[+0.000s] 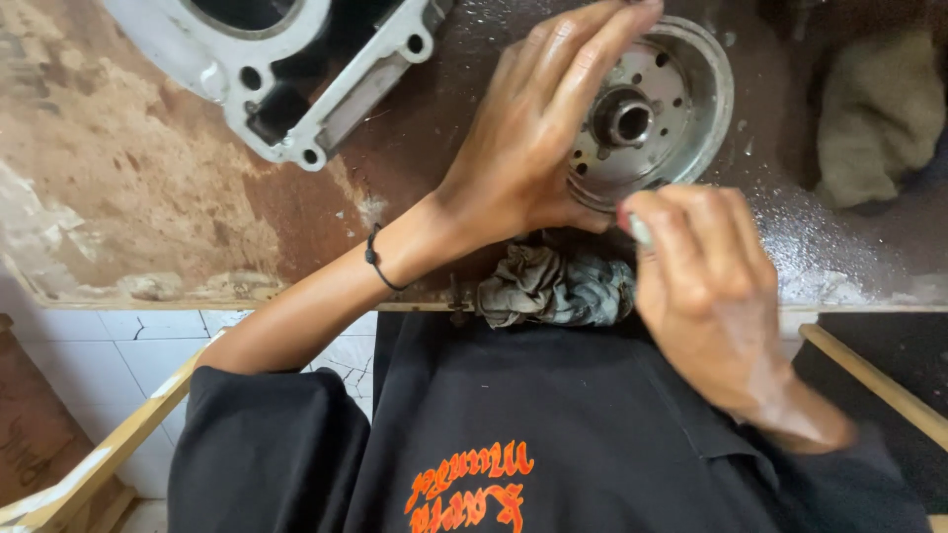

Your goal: The person scrubs a circular metal part with a red abrasive pad, then wipes it with a cloth. They then pick up a larger, complex metal engine casing and scrub its surfaces with the red pad, wiping it down with a cloth afterward.

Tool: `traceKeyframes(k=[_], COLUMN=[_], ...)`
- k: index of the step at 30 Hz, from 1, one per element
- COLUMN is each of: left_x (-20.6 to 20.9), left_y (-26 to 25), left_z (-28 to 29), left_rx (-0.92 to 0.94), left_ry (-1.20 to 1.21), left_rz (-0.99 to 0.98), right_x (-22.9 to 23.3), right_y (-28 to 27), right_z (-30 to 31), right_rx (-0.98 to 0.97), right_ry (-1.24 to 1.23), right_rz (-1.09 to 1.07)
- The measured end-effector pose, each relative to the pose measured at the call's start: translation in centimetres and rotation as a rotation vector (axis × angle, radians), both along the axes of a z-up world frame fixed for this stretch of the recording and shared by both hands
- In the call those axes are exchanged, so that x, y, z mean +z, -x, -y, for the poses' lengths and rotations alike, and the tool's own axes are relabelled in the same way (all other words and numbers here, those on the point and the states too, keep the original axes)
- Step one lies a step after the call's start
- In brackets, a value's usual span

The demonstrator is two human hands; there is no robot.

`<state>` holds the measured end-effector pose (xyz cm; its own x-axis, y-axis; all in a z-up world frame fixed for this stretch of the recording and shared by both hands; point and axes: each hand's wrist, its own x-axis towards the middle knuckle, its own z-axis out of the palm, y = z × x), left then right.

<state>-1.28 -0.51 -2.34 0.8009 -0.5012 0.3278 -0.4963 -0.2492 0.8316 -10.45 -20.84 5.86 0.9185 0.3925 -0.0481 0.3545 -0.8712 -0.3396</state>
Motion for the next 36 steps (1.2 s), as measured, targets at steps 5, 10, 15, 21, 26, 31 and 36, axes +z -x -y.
traceKeyframes(k=[5, 10, 15, 21, 26, 31, 36], left_x=[-0.5, -0.1, -0.9, 0.4, -2.0, -1.7, 0.1], left_y=[0.4, 0.4, 1.1, 0.7, 1.8, 1.7, -0.9], left_z=[0.2, 0.3, 0.4, 0.4, 0.9, 0.9, -0.6], left_rx=[0.025, 0.041, 0.093, 0.086, 0.131, 0.161, -0.040], left_ry=[-0.038, -0.047, -0.054, -0.029, -0.061, -0.070, -0.067], left_rz=[0.018, 0.007, 0.004, -0.006, 0.030, 0.050, 0.018], right_x=[0.5, 2.1, 1.0, 1.3, 0.7, -0.3, 2.9], right_y=[-0.7, -1.1, -1.6, -1.0, -2.2, -1.4, -2.2], right_z=[-1.9, -0.5, -3.6, 0.2, -2.6, -1.3, 0.9], right_rx=[-0.035, -0.038, -0.008, 0.035, 0.098, 0.067, 0.073], right_ry=[-0.082, -0.007, -0.053, 0.014, -0.022, -0.069, -0.093], right_rz=[-0.002, -0.041, 0.020, -0.044, 0.052, 0.022, -0.146])
